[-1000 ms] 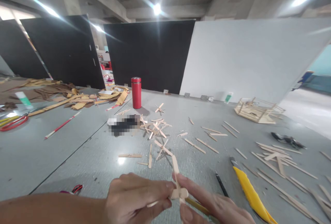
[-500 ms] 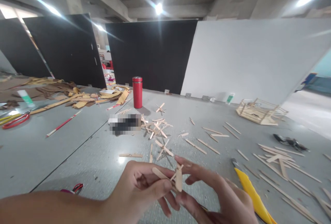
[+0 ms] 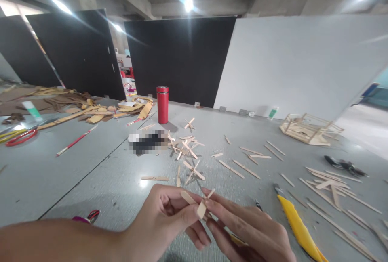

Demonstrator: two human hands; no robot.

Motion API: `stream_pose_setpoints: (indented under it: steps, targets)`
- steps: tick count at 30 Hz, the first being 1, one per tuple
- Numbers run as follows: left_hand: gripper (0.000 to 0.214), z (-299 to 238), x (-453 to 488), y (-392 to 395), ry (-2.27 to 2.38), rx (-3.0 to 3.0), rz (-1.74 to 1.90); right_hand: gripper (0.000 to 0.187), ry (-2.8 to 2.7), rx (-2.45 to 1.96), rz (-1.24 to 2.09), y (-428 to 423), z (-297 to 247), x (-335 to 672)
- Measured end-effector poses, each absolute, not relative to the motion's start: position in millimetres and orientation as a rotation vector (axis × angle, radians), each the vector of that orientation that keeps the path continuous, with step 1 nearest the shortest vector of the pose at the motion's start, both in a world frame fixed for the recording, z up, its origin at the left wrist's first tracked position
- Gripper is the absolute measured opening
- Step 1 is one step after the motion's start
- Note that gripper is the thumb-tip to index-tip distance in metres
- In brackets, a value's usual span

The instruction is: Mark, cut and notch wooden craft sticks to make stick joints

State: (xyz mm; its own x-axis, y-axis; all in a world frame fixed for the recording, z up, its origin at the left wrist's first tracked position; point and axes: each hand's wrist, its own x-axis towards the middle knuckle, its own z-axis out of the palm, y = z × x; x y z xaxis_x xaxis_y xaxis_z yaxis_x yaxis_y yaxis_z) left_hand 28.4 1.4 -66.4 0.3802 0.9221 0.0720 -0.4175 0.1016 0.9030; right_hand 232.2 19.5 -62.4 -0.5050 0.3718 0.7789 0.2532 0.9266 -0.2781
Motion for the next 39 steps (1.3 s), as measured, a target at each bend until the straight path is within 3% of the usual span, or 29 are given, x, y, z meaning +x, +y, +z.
stream_pose_setpoints:
  steps: [5,9,12,15,19,26,30,33,37,39]
  targets:
    - [0.03,-67,29,0,0.579,1.0,1.077,0.065,-2.145,-0.446,0.111,15,-63,233]
    - [0.028,-63,29,3,0.616,1.012,1.123,0.054,-2.09,-0.558,0.005,12,-67,230]
    - [0.021,-61,29,8,0.669,0.982,1.173,0.031,-1.932,-0.802,0.106,10,-67,224]
    - [0.022,-63,28,11,0.686,0.957,1.187,0.003,-1.829,-0.913,0.503,9,-62,217]
    - [0.023,-67,26,10,0.662,0.96,1.173,0.013,-1.692,-0.963,0.871,9,-55,213]
    - [0.025,-69,24,9,0.718,0.985,1.118,0.016,-1.687,-0.955,0.937,10,-55,213]
    - [0.027,-66,26,9,0.755,1.01,1.102,0.014,-1.789,-0.931,0.814,12,-56,215]
    - [0.03,-63,27,8,0.773,1.005,1.111,0.005,-1.886,-0.882,0.522,13,-59,217]
    - [0.028,-59,28,6,0.698,1.004,1.127,0.038,-1.98,-0.811,0.217,14,-64,220]
    - [0.029,-58,28,5,0.654,0.989,1.125,0.044,-2.069,-0.777,0.181,14,-66,222]
